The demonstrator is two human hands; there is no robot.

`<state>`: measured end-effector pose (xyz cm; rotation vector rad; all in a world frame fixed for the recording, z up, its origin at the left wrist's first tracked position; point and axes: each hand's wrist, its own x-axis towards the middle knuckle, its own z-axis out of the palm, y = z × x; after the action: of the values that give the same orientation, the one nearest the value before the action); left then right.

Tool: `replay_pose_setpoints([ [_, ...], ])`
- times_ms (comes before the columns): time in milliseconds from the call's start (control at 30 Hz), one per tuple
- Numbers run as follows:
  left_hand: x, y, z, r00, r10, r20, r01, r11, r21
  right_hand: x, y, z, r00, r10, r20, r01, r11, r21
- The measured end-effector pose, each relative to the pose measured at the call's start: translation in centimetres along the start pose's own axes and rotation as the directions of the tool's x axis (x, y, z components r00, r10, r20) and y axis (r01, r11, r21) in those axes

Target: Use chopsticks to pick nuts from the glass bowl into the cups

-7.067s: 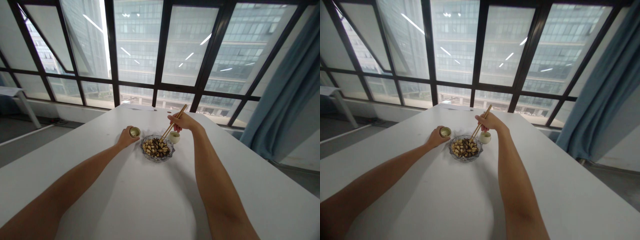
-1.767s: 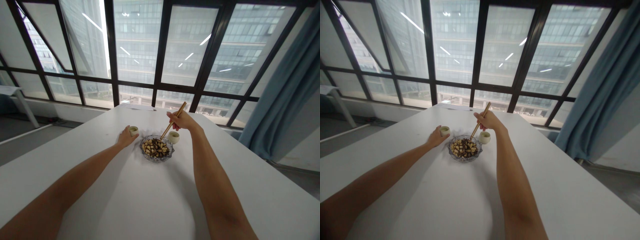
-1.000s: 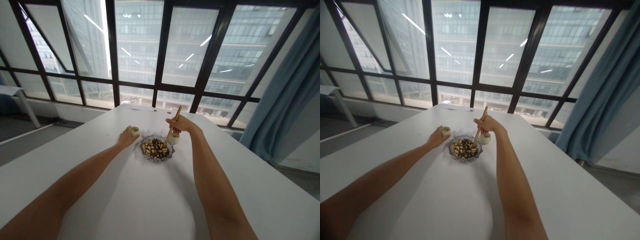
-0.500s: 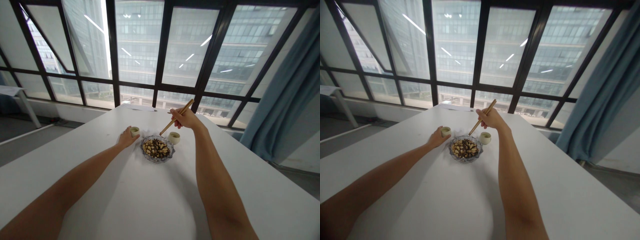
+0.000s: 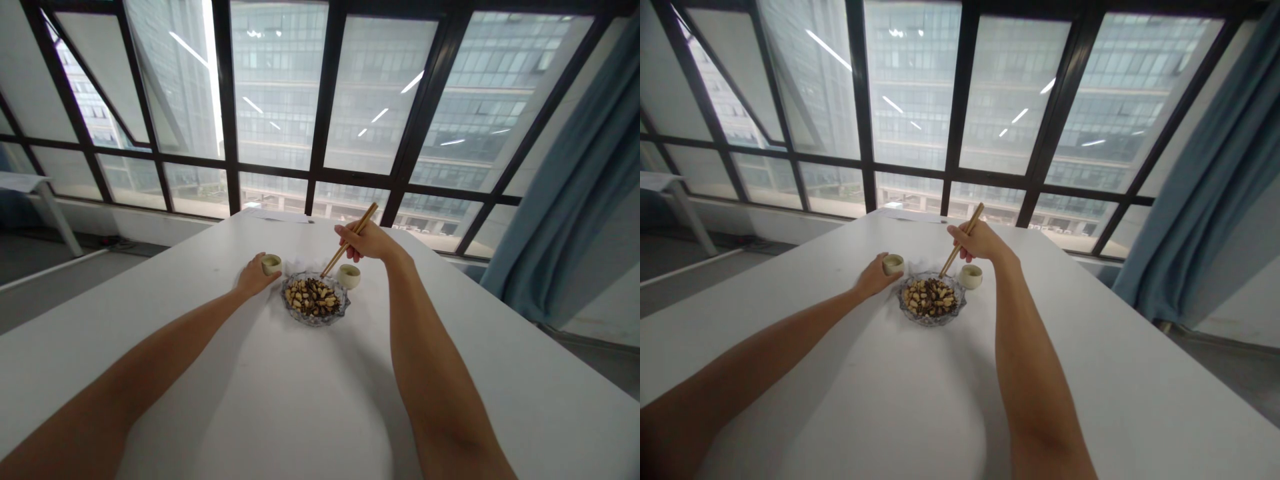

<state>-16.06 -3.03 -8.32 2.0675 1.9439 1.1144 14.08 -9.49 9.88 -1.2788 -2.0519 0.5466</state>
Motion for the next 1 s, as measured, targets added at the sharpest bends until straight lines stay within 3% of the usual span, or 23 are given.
replay_pose_setpoints([
  [233, 0.08, 0.07, -0.04, 0.984, 0.167, -0.059, -0.168, 0.986, -0.003, 0.2, 0.21, 0.02, 1.0, 0.003, 0.026, -0.003, 1.0, 0.004],
  [700, 0.12, 0.07, -0.05, 0.979, 0.185, -0.089, -0.188, 0.982, -0.027, 0.2, 0.34, 0.02, 0.999, 0.018, 0.047, -0.017, 1.0, -0.02],
  [900, 0.02, 0.25, -0.23, 0.959, 0.253, -0.124, -0.263, 0.962, -0.072, 0.36, 0.61, 0.06, 0.999, 0.01, 0.05, -0.009, 1.0, -0.011],
  [1000, 0.07, 0.11, -0.08, 0.973, 0.202, -0.116, -0.213, 0.972, -0.097, 0.42, 0.73, 0.11, 0.999, 0.014, 0.044, -0.014, 1.0, -0.006],
])
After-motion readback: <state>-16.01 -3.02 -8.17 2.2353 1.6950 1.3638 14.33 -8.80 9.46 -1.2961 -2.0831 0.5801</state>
